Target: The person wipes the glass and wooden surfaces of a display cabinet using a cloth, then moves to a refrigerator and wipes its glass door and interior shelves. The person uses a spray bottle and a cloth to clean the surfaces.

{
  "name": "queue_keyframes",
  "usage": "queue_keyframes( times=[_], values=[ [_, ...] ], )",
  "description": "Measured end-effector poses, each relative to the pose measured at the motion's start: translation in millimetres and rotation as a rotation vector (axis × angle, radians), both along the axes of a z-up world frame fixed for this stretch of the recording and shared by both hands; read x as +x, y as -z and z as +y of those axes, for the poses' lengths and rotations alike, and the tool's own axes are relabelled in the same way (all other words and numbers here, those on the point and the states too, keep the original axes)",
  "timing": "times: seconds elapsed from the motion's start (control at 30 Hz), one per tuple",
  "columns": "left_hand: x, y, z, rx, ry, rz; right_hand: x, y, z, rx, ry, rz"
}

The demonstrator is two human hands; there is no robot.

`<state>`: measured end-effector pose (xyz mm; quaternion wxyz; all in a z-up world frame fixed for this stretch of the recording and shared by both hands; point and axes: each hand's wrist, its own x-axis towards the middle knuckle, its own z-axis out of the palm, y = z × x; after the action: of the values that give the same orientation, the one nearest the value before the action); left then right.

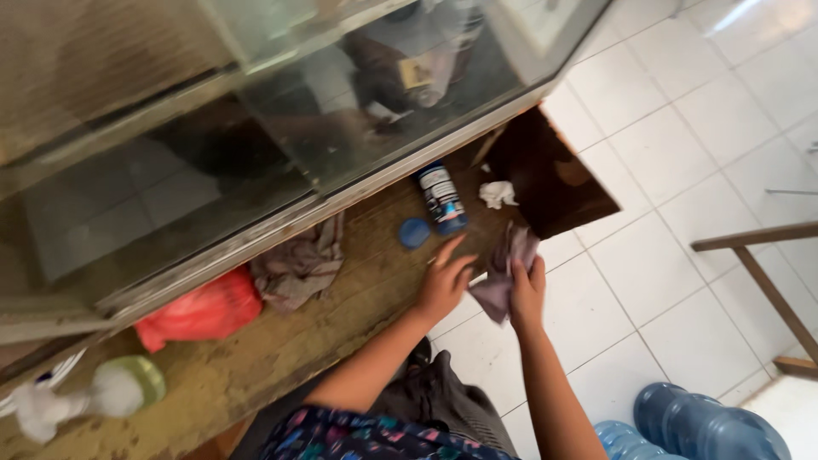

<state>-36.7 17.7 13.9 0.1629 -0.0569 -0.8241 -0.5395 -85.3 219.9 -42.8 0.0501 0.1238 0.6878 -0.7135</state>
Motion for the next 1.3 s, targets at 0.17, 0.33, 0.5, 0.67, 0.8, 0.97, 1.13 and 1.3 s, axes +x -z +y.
queue_keyframes(
  times=[0.17, 0.33, 0.5, 0.67, 0.8, 0.97, 1.13, 1.3],
  values=[
    [112, 8, -79, -0.035, -0.217, -0.414, -3, 34, -90, 0.94, -0.229, 0.653],
    [193, 13, -130, -0.096, -0.414, -0.502, 24, 41, -110, 1.123, -0.188, 0.552],
    [250, 27, -158, -0.295, -0.538, -0.287, 96, 31, -159, 1.012, -0.162, 0.633],
    [294, 34, -176, -0.266, -0.621, -0.322, 215, 23, -244, 0.905, -0.713, 0.784],
    [305, 24, -193, -0.281, -0.652, -0.285, 221, 38, -269, 0.887, -0.834, 1.018],
    [312, 11, -189, -0.262, -0.663, -0.238, 139, 57, -188, 1.198, -0.717, 1.061],
    [319, -2, -186, -0.291, -0.662, -0.204, 54, 23, -111, 1.216, -0.376, 0.828],
    [328, -7, -187, -0.232, -0.663, -0.294, 79, 11, -136, 1.0, -0.242, 0.642]
  ],
)
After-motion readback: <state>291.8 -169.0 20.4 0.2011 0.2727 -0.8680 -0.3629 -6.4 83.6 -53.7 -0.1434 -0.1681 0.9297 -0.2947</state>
